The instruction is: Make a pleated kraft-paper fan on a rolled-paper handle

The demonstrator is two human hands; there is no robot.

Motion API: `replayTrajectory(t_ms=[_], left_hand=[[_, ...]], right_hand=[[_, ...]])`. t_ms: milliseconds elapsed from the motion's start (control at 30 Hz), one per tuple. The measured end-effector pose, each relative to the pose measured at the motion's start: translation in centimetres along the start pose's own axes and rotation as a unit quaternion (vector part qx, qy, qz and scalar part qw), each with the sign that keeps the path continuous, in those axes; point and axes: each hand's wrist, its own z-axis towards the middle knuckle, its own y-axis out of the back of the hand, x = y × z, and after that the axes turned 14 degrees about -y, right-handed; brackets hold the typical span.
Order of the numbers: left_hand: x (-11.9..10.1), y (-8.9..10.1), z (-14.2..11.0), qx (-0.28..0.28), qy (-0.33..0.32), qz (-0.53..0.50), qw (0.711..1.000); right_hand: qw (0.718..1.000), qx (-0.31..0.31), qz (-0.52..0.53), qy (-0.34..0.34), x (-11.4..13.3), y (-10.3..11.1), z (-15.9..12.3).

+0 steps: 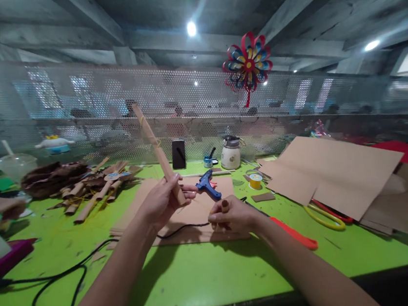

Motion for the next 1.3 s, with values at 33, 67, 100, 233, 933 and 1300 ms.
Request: replayTrajectory(t_ms=[33, 67, 100, 233, 933, 1300], left_hand=[[-0.1, 0.0, 0.0, -0.003, -0.005, 0.009, 1.0], [-0.1, 0.0, 0.0, -0.003, -0.009, 0.022, 1.0], [-0.2, 0.0, -0.1, 0.0, -0.011, 0.039, 0.999], [0.2, -0.5, -0.9, 0.036, 0.012, 0.145, 0.989], [4.3, -2.0, -1.9, 0.145, 0.106, 0.22, 0.959], [3.5, -1.1, -1.2, 0.084, 0.082, 0.217, 0.969]], right_hand=[[1.0, 0.0, 0.009, -0.001, 0.0, 0.0, 0.0], [1.0, -0.001, 0.018, -0.003, 0.0, 0.0, 0.0], [1.0, -0.003, 0.027, -0.003, 0.0, 0.0, 0.0], [1.0, -0.018, 0.009, 0.005, -0.1, -0.1, 0.1], [0.993, -0.088, -0.034, 0.064, -0.1, 0.4, 0.6], [0.997, -0.071, 0.003, 0.044, -0.3, 0.3, 0.8]])
